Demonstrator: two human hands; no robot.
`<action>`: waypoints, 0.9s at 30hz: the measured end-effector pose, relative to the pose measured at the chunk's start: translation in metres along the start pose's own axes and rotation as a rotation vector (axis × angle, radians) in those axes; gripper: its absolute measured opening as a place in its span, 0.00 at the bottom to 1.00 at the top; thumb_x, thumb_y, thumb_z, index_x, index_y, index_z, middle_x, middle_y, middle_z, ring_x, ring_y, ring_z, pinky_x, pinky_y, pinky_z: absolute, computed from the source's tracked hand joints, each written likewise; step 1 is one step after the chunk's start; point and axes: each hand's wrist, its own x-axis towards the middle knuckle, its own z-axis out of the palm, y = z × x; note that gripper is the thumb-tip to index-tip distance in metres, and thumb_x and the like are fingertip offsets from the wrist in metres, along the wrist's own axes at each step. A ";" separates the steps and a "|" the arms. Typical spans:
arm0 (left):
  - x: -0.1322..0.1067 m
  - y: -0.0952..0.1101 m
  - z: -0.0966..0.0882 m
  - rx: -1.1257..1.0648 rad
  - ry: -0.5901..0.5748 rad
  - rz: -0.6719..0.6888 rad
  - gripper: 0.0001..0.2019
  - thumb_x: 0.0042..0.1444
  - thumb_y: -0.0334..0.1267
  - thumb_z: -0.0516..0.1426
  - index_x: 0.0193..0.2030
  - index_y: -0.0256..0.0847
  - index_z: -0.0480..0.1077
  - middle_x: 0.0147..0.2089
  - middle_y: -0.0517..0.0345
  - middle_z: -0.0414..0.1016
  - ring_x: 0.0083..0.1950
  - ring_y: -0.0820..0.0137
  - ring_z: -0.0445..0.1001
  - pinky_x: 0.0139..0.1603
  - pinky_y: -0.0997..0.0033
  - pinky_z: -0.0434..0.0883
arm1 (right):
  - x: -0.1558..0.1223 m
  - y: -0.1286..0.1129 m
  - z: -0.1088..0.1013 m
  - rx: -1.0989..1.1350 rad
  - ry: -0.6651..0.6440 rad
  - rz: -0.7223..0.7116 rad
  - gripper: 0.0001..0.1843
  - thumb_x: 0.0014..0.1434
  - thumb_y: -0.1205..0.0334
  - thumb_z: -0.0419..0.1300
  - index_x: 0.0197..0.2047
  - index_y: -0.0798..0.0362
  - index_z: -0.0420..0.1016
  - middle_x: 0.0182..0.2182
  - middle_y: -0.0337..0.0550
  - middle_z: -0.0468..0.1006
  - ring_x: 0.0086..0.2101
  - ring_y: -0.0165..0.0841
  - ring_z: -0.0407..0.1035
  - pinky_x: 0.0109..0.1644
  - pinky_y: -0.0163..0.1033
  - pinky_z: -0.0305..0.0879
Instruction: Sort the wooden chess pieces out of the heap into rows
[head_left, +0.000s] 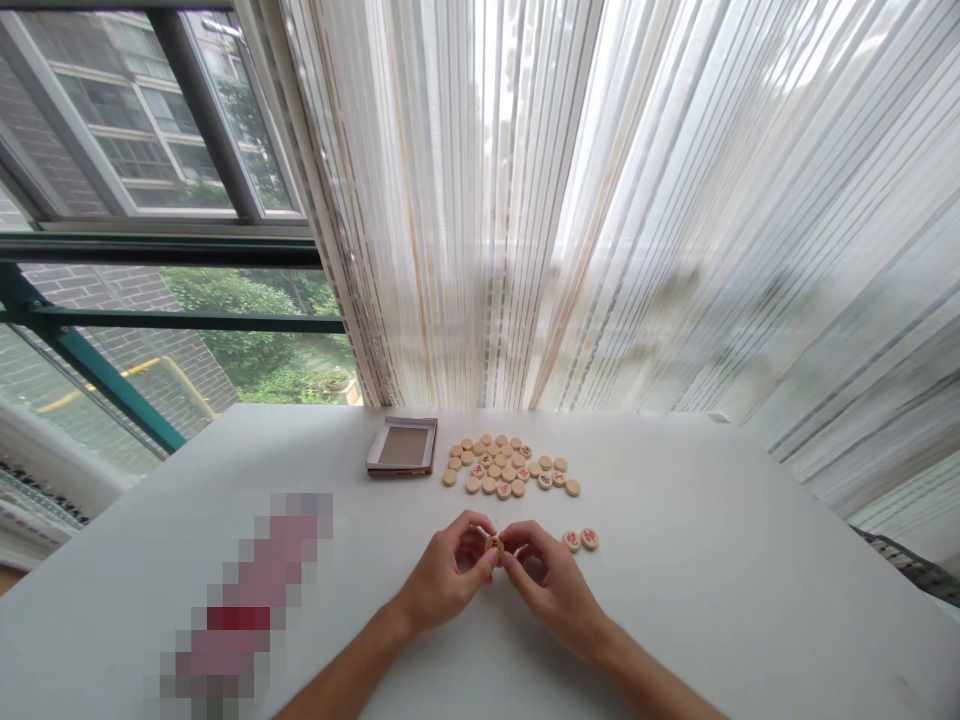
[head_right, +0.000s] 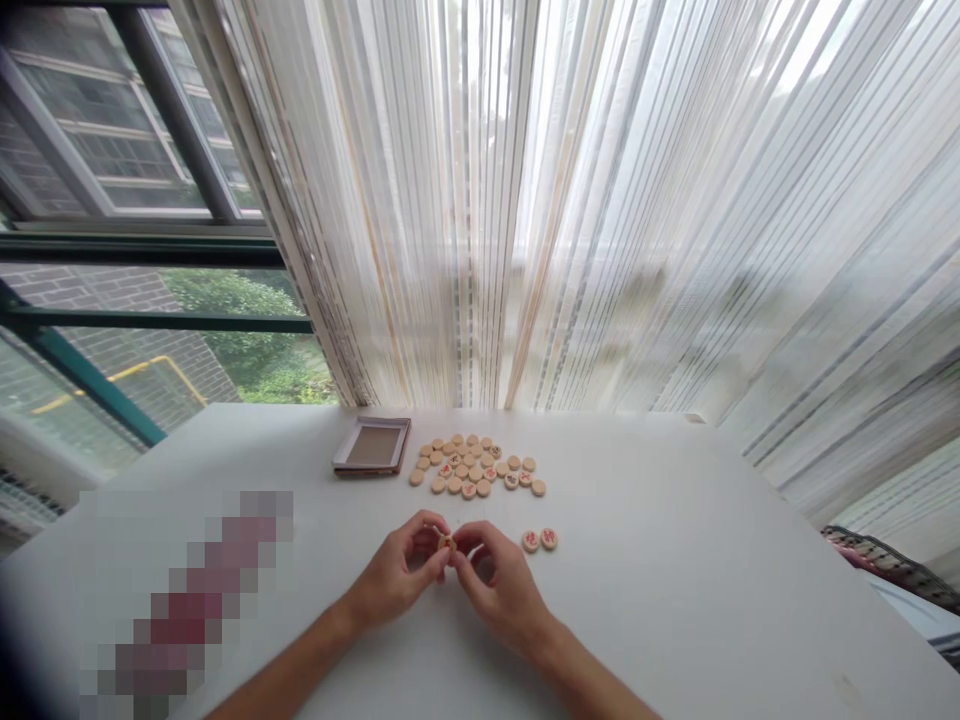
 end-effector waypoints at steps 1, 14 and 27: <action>0.000 0.001 0.000 0.002 0.004 -0.004 0.10 0.62 0.44 0.58 0.43 0.40 0.66 0.32 0.57 0.76 0.31 0.70 0.75 0.35 0.73 0.72 | 0.000 0.000 0.000 -0.006 -0.005 0.001 0.09 0.65 0.56 0.57 0.45 0.51 0.73 0.37 0.43 0.79 0.35 0.34 0.74 0.39 0.38 0.71; 0.001 -0.006 -0.001 0.007 0.027 -0.021 0.12 0.66 0.47 0.52 0.43 0.40 0.66 0.33 0.56 0.77 0.30 0.70 0.75 0.33 0.72 0.71 | 0.001 -0.001 0.002 -0.015 0.008 0.037 0.11 0.65 0.53 0.58 0.42 0.51 0.74 0.36 0.42 0.79 0.34 0.33 0.74 0.37 0.36 0.70; 0.000 -0.008 -0.002 0.035 -0.025 0.040 0.12 0.63 0.41 0.56 0.51 0.41 0.64 0.42 0.52 0.77 0.32 0.71 0.76 0.34 0.73 0.72 | 0.003 0.002 0.000 0.050 0.052 0.056 0.09 0.66 0.54 0.57 0.43 0.50 0.72 0.37 0.43 0.79 0.38 0.35 0.75 0.41 0.37 0.71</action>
